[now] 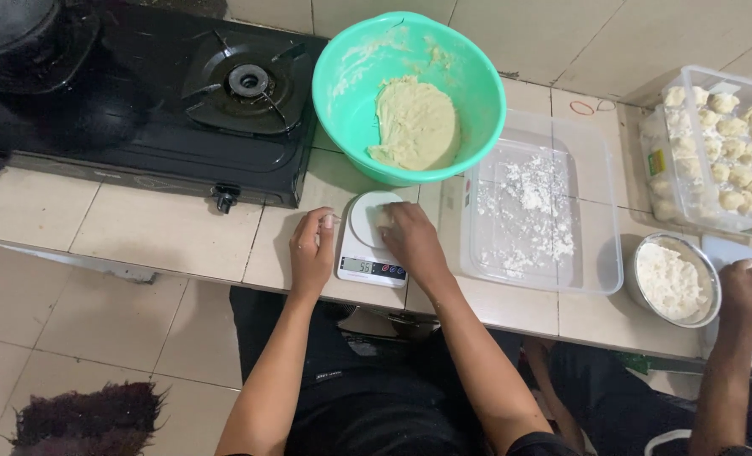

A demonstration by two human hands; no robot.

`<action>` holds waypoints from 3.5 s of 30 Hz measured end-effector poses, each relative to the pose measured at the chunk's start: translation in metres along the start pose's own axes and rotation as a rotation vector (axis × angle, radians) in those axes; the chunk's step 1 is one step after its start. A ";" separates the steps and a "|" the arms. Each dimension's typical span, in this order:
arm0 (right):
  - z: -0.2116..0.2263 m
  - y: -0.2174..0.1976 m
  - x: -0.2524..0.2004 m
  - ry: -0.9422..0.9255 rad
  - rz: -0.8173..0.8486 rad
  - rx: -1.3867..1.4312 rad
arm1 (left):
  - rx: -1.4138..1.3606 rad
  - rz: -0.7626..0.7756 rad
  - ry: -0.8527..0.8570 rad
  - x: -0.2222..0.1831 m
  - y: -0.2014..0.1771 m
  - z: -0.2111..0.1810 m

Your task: Weighing small portions of dough on a digital scale and rolling them into uniform balls.

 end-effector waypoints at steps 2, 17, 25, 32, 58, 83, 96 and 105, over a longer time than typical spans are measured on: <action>0.016 -0.006 -0.008 -0.035 0.021 -0.095 | 0.002 0.001 -0.001 0.000 0.001 0.005; 0.025 -0.049 -0.021 -0.054 -0.177 0.277 | -0.082 -0.058 -0.027 -0.003 -0.005 0.011; 0.006 -0.087 -0.038 -0.057 -0.473 0.340 | -0.105 -0.069 -0.032 -0.003 -0.006 0.014; -0.003 -0.092 -0.052 0.027 -0.469 0.398 | -0.120 -0.081 -0.039 -0.004 -0.008 0.012; -0.008 -0.085 -0.060 0.064 -0.436 0.490 | -0.142 -0.103 -0.062 -0.006 -0.009 0.019; -0.006 -0.018 0.006 0.136 -0.069 0.121 | 0.436 0.235 0.134 0.018 0.063 -0.042; -0.014 -0.044 -0.031 0.187 -0.283 0.856 | 0.446 0.273 0.080 0.019 0.065 -0.051; -0.025 -0.067 -0.054 0.199 -0.204 0.968 | 0.294 0.440 0.030 0.015 0.055 -0.045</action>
Point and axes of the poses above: each hand's wrist, its own x-axis towards the middle knuckle, its own y-axis out of the palm, z = x × y, the point moved 10 cm from there along x, towards the middle knuckle, and after that the axes turned 9 degrees about z, right-handed, at the moved point
